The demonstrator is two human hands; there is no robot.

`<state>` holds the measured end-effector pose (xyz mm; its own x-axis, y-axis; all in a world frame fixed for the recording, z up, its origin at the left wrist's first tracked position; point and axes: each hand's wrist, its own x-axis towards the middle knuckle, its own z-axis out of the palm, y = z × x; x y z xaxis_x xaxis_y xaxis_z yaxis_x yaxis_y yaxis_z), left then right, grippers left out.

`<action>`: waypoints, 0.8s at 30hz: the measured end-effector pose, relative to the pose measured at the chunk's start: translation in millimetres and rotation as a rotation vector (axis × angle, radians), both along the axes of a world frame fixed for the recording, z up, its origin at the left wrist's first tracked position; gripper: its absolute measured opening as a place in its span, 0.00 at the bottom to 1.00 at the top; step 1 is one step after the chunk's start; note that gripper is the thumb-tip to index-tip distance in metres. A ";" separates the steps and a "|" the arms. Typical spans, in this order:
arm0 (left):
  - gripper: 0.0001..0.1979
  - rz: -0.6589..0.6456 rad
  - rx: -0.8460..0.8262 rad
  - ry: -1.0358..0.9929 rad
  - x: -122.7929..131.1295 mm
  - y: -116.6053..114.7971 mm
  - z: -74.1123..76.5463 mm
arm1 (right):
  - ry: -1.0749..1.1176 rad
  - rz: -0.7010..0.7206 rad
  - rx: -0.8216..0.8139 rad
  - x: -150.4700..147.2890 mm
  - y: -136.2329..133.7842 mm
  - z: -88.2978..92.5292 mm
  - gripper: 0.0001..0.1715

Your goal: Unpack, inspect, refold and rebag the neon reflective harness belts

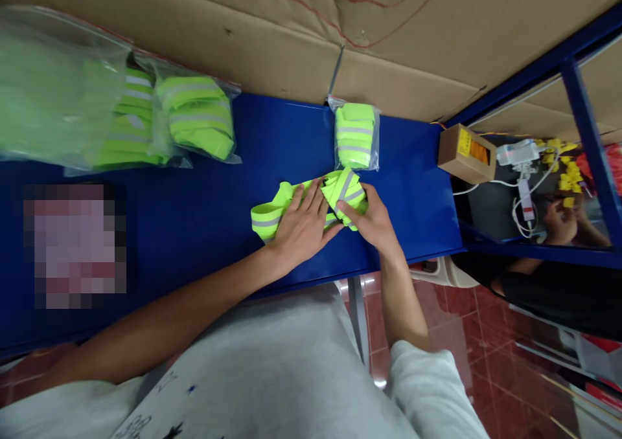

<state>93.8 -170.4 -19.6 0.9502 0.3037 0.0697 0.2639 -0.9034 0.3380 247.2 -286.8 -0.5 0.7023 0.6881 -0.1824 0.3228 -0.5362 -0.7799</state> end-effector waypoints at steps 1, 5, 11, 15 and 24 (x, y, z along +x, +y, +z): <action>0.40 -0.012 0.002 -0.004 -0.1 0.2 -0.8 | 0.020 -0.011 0.040 -2.0 -1.4 -1.6 0.40; 0.37 -0.045 0.020 -0.017 -0.9 1.4 -1.8 | -0.023 -0.037 0.156 -8.6 -5.3 -6.8 0.38; 0.36 -0.070 0.030 -0.051 -2.2 7.2 0.2 | -0.250 0.037 0.198 -13.7 5.4 -7.2 0.36; 0.35 -0.107 0.040 -0.036 -2.9 7.8 3.2 | -0.366 -0.086 0.131 -14.6 20.3 -7.1 0.35; 0.46 0.097 -0.007 0.076 -5.9 3.7 11.0 | -0.214 -0.208 0.043 -5.4 26.8 -7.7 0.34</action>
<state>87.9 -166.7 -8.5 0.9187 0.3948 -0.0036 0.3751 -0.8699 0.3204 241.7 -260.0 -8.2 0.8486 0.5290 0.0117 0.3691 -0.5760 -0.7294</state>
